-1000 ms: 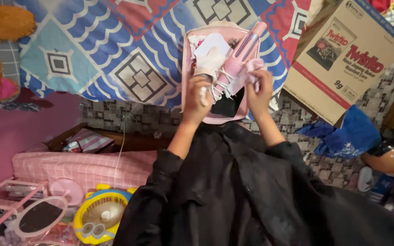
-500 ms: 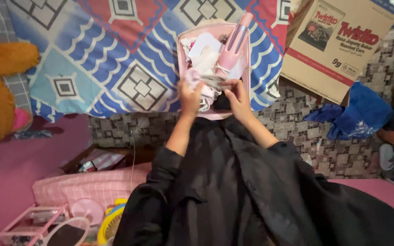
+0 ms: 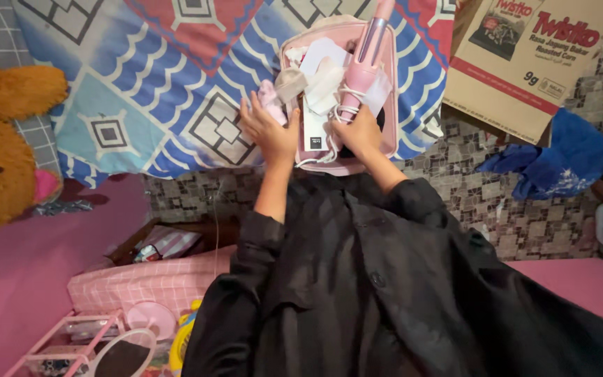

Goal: The person unpacks a pink cosmetic bag on a patterned bedspread, removes various items including a hair curler, papers, and small containers, and places them into a nearby storage area. They then return to the bag to remove additional items and place them into the storage area as well.

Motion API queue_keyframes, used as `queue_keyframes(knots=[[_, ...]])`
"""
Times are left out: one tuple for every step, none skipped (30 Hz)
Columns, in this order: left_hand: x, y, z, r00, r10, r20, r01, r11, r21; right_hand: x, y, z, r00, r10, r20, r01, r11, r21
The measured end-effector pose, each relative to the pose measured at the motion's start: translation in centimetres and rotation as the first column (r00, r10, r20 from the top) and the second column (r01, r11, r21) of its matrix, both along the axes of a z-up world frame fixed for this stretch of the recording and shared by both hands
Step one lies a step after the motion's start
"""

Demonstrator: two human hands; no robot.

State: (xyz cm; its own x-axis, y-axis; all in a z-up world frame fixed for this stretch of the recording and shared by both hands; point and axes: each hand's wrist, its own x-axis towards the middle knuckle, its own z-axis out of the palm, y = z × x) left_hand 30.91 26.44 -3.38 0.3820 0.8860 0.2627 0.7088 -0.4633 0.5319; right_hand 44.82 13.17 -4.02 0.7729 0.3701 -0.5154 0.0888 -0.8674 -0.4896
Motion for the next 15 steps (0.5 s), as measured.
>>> queue_keyframes(knots=[[0.1, -0.6, 0.2, 0.998, -0.056, -0.012, 0.055, 0.998, -0.038, 0.1, -0.3, 0.0, 1.0, 0.002, 0.004, -0.002, 1.0, -0.003], [0.0, -1.3, 0.1, 0.994, -0.111, -0.023, 0.109, 0.991, -0.078, 0.1, -0.6, -0.1, 1.0, 0.005, 0.007, -0.005, 1.0, -0.007], [-0.1, -2.0, -0.2, 0.985, -0.167, -0.032, 0.162, 0.98, -0.118, -0.2, -0.8, -0.3, 1.0, -0.019, -0.004, 0.019, 0.998, 0.064], [-0.2, -2.9, -0.7, 0.96, -0.264, 0.095, 0.28, 0.931, -0.236, -0.7, -1.2, -0.3, 0.999, -0.042, -0.016, 0.044, 0.99, 0.135], [-0.2, -3.6, -1.2, 0.912, -0.338, 0.232, 0.401, 0.853, -0.334, -1.3, -1.6, -0.1, 0.998, -0.064, -0.028, 0.069, 0.977, 0.204], [0.0, -4.1, -1.8, 0.886, -0.292, 0.36, 0.448, 0.738, -0.504, -2.0, -1.8, 0.0, 0.997, -0.058, -0.044, 0.068, 0.962, 0.265], [0.3, -4.5, -2.3, 0.855, -0.216, 0.471, 0.499, 0.584, -0.64, -2.9, -1.8, 0.2, 0.997, -0.051, -0.059, 0.068, 0.943, 0.324], [0.4, -4.8, -2.6, 0.823, -0.113, 0.556, 0.55, 0.401, -0.733, -3.8, -1.8, 0.6, 0.996, -0.043, -0.075, 0.069, 0.922, 0.382], [0.2, -4.9, -2.7, 0.827, -0.099, 0.553, 0.55, 0.347, -0.76, -4.6, -2.1, 1.3, 0.997, 0.018, -0.076, 0.016, 0.907, 0.421], [0.1, -4.7, -2.7, 0.83, -0.087, 0.551, 0.55, 0.295, -0.781, -5.0, -2.1, 2.0, 0.994, 0.08, -0.073, -0.037, 0.885, 0.463], [0.0, -4.4, -2.6, 0.833, -0.076, 0.548, 0.549, 0.242, -0.8, -5.3, -2.0, 2.7, 0.988, 0.141, -0.067, -0.088, 0.859, 0.504], [0.0, -4.1, -2.5, 0.819, -0.018, 0.573, 0.553, 0.289, -0.782, -5.3, -1.5, 3.2, 0.977, 0.211, -0.033, -0.153, 0.798, 0.583], [-0.1, -3.8, -2.5, 0.801, 0.038, 0.597, 0.553, 0.336, -0.763, -5.2, -1.0, 3.6, 0.961, 0.277, 0.006, -0.213, 0.725, 0.655], [-0.2, -3.5, -2.4, 0.777, 0.092, 0.623, 0.549, 0.385, -0.741, -5.2, -0.6, 4.1, 0.939, 0.34, 0.052, -0.272, 0.64, 0.719], [-0.9, -3.1, -2.3, 0.824, 0.077, 0.562, 0.471, 0.458, -0.754, -4.9, -0.6, 4.5, 0.92, 0.391, -0.006, -0.281, 0.671, 0.686]])
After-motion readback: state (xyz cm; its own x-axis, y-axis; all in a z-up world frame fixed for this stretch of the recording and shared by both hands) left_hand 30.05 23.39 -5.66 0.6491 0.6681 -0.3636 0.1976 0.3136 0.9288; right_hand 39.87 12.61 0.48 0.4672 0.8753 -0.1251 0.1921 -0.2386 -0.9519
